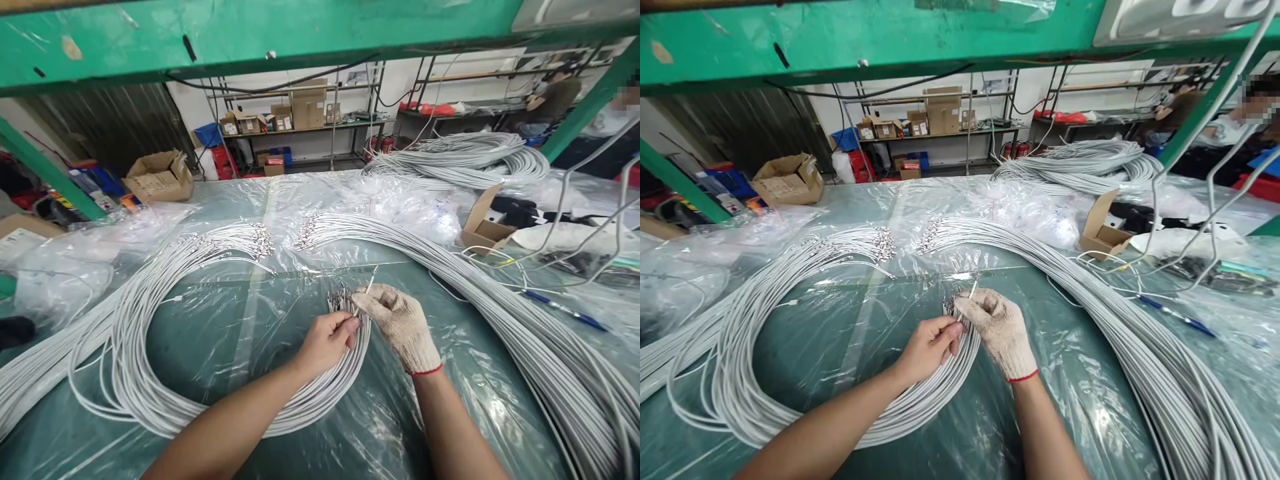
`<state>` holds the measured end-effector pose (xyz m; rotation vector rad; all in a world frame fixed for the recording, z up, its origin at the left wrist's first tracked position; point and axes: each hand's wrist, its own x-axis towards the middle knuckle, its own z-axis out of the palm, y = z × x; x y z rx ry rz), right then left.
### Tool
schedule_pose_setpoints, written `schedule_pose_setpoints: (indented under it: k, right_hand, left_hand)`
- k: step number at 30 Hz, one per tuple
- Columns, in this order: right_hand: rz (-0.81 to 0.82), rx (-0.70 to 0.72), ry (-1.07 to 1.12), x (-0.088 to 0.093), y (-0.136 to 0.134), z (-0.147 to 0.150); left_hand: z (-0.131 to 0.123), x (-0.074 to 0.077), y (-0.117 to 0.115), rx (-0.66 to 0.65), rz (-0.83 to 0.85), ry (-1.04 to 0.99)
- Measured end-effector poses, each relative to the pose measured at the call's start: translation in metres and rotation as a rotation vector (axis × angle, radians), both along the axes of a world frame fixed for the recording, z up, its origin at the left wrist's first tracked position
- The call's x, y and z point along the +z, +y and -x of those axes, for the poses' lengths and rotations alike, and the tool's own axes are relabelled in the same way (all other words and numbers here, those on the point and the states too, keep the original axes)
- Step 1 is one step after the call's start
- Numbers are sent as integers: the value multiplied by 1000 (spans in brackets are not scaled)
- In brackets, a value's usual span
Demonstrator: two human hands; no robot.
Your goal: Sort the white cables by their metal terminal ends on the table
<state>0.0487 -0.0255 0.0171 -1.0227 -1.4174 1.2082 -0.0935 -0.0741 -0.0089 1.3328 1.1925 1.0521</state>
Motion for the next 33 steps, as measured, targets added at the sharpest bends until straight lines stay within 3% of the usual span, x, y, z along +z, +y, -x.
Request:
schedule_pose_setpoints:
  k: [7, 11, 17, 25, 28, 33]
  right_hand:
    - [-9, -47, 39, 0, 3, -5]
    - [29, -109, 190, 4, 6, -13]
    - [116, -219, 178, 15, 5, -19]
    - [149, -180, 176, 23, 1, -23]
    - [160, -211, 217, 20, 6, -27]
    - [155, -352, 276, -1, 24, -35]
  left_hand:
    - [0, 4, -5, -28, 10, -55]
    - [0, 5, -4, -68, -7, 4]
    - [-1, 5, -3, -139, -7, 118]
    - [1, 0, 1, -132, -2, 149]
    - [8, 4, 3, -21, -24, 125]
    - [39, 9, 20, 400, -86, 165]
